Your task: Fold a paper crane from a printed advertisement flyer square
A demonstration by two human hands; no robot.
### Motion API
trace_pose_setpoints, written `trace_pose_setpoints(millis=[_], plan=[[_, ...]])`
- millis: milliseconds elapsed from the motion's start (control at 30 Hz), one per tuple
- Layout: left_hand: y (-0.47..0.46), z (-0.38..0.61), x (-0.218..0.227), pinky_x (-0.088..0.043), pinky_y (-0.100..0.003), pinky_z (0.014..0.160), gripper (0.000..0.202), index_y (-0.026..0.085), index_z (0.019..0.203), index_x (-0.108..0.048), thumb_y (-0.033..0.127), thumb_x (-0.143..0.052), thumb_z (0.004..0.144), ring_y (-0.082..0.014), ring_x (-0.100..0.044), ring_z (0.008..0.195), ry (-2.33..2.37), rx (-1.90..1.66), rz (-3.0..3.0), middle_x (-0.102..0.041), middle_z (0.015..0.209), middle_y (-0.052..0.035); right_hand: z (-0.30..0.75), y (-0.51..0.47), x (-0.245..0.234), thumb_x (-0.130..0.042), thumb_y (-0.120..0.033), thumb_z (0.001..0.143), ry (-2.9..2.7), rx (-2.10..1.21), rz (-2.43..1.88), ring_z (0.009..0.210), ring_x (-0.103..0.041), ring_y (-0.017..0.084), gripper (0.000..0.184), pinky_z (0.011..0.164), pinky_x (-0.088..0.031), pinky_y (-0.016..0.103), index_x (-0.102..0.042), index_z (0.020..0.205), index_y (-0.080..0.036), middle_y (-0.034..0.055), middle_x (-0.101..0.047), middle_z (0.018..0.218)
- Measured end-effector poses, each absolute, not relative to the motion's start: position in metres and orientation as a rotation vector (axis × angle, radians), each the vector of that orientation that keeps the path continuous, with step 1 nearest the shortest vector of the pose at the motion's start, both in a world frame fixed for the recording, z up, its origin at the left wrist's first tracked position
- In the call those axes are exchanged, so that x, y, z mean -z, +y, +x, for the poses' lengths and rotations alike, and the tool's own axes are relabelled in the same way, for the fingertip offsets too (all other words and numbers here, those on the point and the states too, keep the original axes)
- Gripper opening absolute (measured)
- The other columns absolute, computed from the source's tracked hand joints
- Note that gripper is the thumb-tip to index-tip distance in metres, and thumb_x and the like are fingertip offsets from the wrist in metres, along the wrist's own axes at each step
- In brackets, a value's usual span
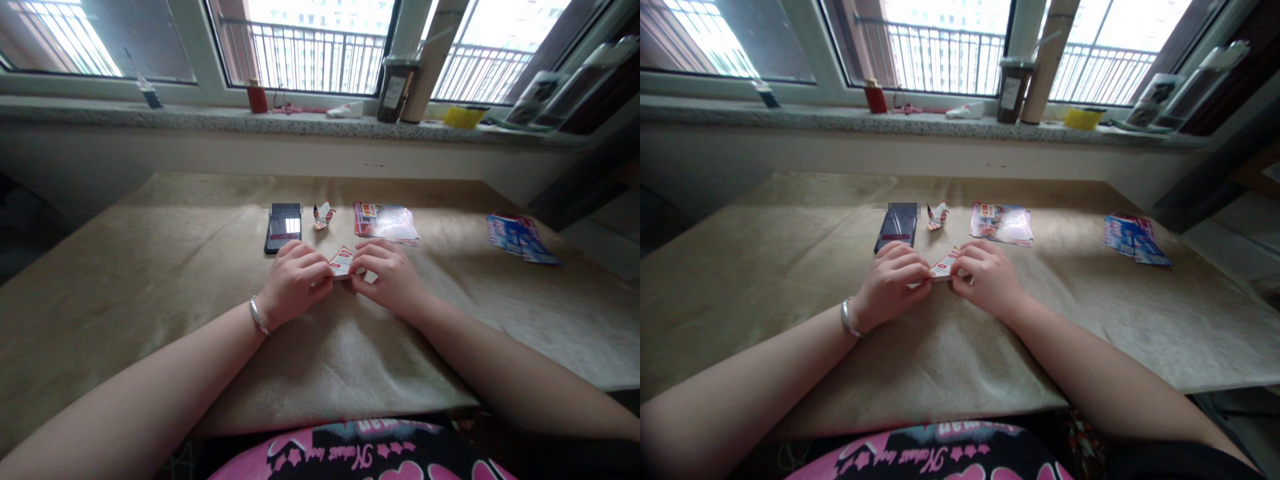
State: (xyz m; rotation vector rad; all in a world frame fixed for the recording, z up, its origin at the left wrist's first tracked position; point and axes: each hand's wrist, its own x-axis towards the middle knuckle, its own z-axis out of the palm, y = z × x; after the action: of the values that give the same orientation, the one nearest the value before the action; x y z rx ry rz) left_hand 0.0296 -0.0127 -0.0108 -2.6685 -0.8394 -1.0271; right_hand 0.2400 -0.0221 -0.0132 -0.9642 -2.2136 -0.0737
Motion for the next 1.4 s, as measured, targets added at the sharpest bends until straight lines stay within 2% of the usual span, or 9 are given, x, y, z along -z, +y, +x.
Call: trace_pose_setpoints(millis=[433,833,1000,1400], plan=[[-0.013,0.03,0.011,-0.039,-0.032,0.078,0.011,0.02,0.072,-0.058,0.022,-0.054,0.083,-0.0142,-0.052,0.073,-0.831,1.011,-2.654,-0.064,0.074,0.0015,0.239,-0.025,0.011,-0.059,-0.018,0.077,-2.228,0.101,-0.96,0.093,-0.057,0.02,0.007,0.087,-0.045,0.036,-0.063,0.075,-0.023,0.0014,-0.067,0.082],[-0.01,0.029,0.013,-0.039,-0.032,0.08,0.018,0.022,0.073,-0.06,0.032,-0.054,0.087,-0.0149,-0.053,0.076,-0.786,0.937,-2.654,-0.066,0.076,0.0013,0.237,-0.027,0.009,-0.057,-0.017,0.077,-2.25,0.133,-0.95,0.092,-0.057,0.02,0.009,0.086,-0.046,0.036,-0.062,0.071,-0.023,0.0011,-0.066,0.081],[-0.003,0.024,0.016,-0.038,-0.032,0.082,0.015,0.022,0.079,-0.062,0.028,-0.052,0.088,-0.0157,-0.053,0.077,-0.855,0.864,-2.652,-0.066,0.079,0.0008,0.241,-0.025,0.009,-0.057,-0.017,0.077,-2.216,0.162,-0.973,0.089,-0.058,0.019,0.009,0.086,-0.046,0.036,-0.061,0.071,-0.022,0.0012,-0.067,0.08],[-0.001,0.021,0.015,-0.04,-0.029,0.077,0.017,0.019,0.078,-0.061,0.028,-0.051,0.089,-0.0156,-0.054,0.075,-0.921,0.81,-2.637,-0.065,0.079,-0.001,0.247,-0.023,0.008,-0.057,-0.017,0.077,-2.192,0.199,-0.954,0.088,-0.058,0.018,0.009,0.087,-0.047,0.035,-0.061,0.072,-0.023,0.0013,-0.066,0.081]])
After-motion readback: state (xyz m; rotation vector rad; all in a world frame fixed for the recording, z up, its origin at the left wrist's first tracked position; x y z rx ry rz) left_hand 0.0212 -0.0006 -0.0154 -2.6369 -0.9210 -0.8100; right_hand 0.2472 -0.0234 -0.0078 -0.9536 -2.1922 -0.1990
